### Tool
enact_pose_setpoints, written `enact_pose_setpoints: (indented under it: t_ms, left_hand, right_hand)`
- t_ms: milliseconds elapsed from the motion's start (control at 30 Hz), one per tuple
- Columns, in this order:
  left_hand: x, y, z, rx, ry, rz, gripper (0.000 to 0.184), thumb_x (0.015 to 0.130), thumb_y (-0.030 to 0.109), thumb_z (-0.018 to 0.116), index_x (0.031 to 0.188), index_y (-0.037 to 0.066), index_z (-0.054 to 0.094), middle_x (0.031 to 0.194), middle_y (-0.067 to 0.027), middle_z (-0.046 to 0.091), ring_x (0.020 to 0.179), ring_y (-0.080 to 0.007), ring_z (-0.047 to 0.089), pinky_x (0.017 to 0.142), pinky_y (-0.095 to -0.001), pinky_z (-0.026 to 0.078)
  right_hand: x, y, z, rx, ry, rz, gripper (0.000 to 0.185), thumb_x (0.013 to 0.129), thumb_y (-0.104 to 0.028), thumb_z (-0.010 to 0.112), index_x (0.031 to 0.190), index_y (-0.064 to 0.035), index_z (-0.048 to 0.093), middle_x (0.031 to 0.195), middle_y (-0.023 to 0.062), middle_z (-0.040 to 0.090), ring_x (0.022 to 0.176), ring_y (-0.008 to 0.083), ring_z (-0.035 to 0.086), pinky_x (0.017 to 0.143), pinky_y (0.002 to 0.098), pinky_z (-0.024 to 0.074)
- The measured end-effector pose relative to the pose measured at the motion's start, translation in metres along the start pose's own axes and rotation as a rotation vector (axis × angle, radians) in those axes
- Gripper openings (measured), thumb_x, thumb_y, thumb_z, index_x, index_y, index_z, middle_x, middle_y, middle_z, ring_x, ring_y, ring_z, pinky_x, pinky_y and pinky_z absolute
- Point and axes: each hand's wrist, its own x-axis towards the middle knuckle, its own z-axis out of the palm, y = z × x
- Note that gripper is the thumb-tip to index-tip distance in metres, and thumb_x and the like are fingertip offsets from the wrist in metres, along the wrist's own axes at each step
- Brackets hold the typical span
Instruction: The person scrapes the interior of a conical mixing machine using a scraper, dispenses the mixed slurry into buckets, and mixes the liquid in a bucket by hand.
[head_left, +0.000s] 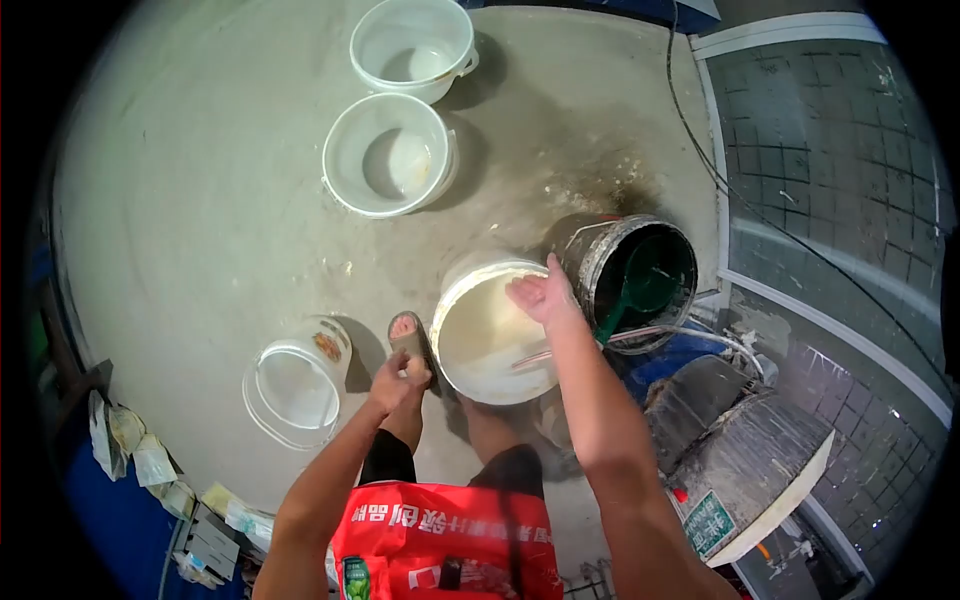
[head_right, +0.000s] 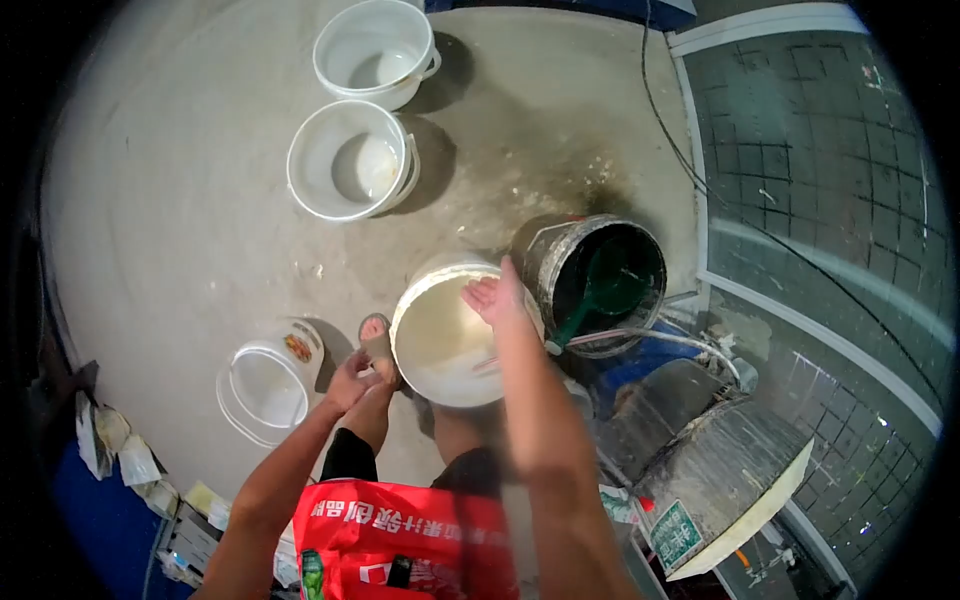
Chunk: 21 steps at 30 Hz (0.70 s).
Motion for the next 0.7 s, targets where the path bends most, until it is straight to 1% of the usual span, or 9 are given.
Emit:
enact_pose_setpoints:
  t_ms: [33, 100, 133, 233, 333, 433, 533, 633, 700]
  left_hand:
    - [0.014, -0.001, 0.01, 0.02, -0.051, -0.012, 0.071, 0.066, 0.028, 0.067, 0.118, -0.009, 0.035, 0.109, -0.0222, 0.051, 0.103, -0.0276, 0.049, 0.087, -0.0328, 0.038]
    - [0.033, -0.004, 0.035, -0.055, -0.03, 0.142, 0.071, 0.068, 0.027, 0.065, 0.121, -0.008, 0.031, 0.109, -0.0217, 0.051, 0.104, -0.0273, 0.049, 0.088, -0.0333, 0.037]
    - [0.042, -0.01, 0.043, -0.094, -0.018, 0.218, 0.072, 0.069, 0.026, 0.064, 0.122, -0.007, 0.03, 0.11, -0.0215, 0.051, 0.104, -0.0272, 0.049, 0.088, -0.0335, 0.037]
    - [0.064, -0.029, 0.057, -0.085, -0.011, 0.228, 0.071, 0.072, 0.023, 0.06, 0.126, -0.005, 0.024, 0.111, -0.0205, 0.051, 0.105, -0.0267, 0.049, 0.088, -0.0328, 0.037]
    - [0.061, -0.025, 0.056, -0.163, -0.016, 0.244, 0.07, 0.073, 0.019, 0.058, 0.128, -0.003, 0.022, 0.112, -0.0197, 0.05, 0.105, -0.0265, 0.049, 0.088, -0.032, 0.037]
    - [0.06, -0.021, 0.051, -0.047, -0.051, 0.141, 0.066, 0.074, 0.008, 0.055, 0.128, -0.005, 0.02, 0.114, -0.0168, 0.046, 0.107, -0.0225, 0.044, 0.09, -0.0286, 0.033]
    - [0.052, -0.006, 0.043, -0.025, -0.025, 0.173, 0.067, 0.072, 0.009, 0.057, 0.128, -0.005, 0.021, 0.11, -0.0185, 0.05, 0.102, -0.0224, 0.048, 0.087, -0.0279, 0.036]
    - [0.053, -0.008, 0.042, -0.014, -0.026, 0.134, 0.068, 0.07, 0.011, 0.058, 0.127, -0.004, 0.024, 0.106, -0.0197, 0.051, 0.099, -0.0231, 0.05, 0.085, -0.0279, 0.038]
    - [0.055, -0.011, 0.043, -0.005, -0.008, 0.173, 0.068, 0.07, 0.011, 0.058, 0.127, -0.004, 0.024, 0.106, -0.0199, 0.051, 0.098, -0.0241, 0.051, 0.084, -0.0288, 0.039]
  right_hand:
    - [0.014, -0.001, 0.001, 0.007, 0.0, -0.009, 0.068, 0.081, -0.042, 0.049, 0.12, 0.0079, 0.024, 0.125, 0.0252, 0.029, 0.111, 0.033, 0.038, 0.088, 0.0444, 0.0393]
    - [0.035, 0.003, -0.005, 0.026, 0.013, -0.025, 0.066, 0.083, -0.04, 0.046, 0.12, 0.0092, 0.023, 0.124, 0.0256, 0.029, 0.111, 0.0344, 0.038, 0.089, 0.0456, 0.0385]
    - [0.034, 0.006, -0.006, 0.028, 0.016, -0.05, 0.061, 0.086, -0.035, 0.041, 0.12, 0.01, 0.02, 0.123, 0.0252, 0.031, 0.112, 0.0351, 0.037, 0.09, 0.0464, 0.0369]
    - [0.032, 0.008, -0.002, -0.035, -0.013, -0.038, 0.058, 0.087, -0.034, 0.037, 0.119, 0.0111, 0.022, 0.123, 0.0257, 0.033, 0.113, 0.0349, 0.036, 0.093, 0.0454, 0.0349]
    - [0.028, 0.009, 0.008, -0.035, -0.033, 0.071, 0.056, 0.089, -0.034, 0.033, 0.118, 0.013, 0.025, 0.122, 0.027, 0.034, 0.113, 0.0365, 0.036, 0.094, 0.0441, 0.0337]
    - [0.017, 0.013, 0.024, -0.079, 0.025, 0.105, 0.055, 0.091, -0.033, 0.028, 0.123, 0.0109, 0.021, 0.127, 0.0237, 0.03, 0.115, 0.0364, 0.034, 0.095, 0.0449, 0.033]
    - [0.015, 0.015, 0.03, -0.134, 0.048, 0.109, 0.055, 0.09, -0.033, 0.029, 0.122, 0.0118, 0.022, 0.127, 0.0236, 0.031, 0.115, 0.0366, 0.035, 0.095, 0.0444, 0.0334]
    - [0.016, 0.017, 0.033, -0.172, 0.028, 0.149, 0.055, 0.09, -0.031, 0.032, 0.123, 0.0112, 0.022, 0.127, 0.0234, 0.03, 0.114, 0.0372, 0.035, 0.095, 0.0442, 0.034]
    - [0.015, 0.019, 0.036, -0.164, 0.027, 0.174, 0.054, 0.09, -0.03, 0.034, 0.123, 0.011, 0.022, 0.127, 0.0236, 0.03, 0.113, 0.0374, 0.036, 0.095, 0.0442, 0.0342]
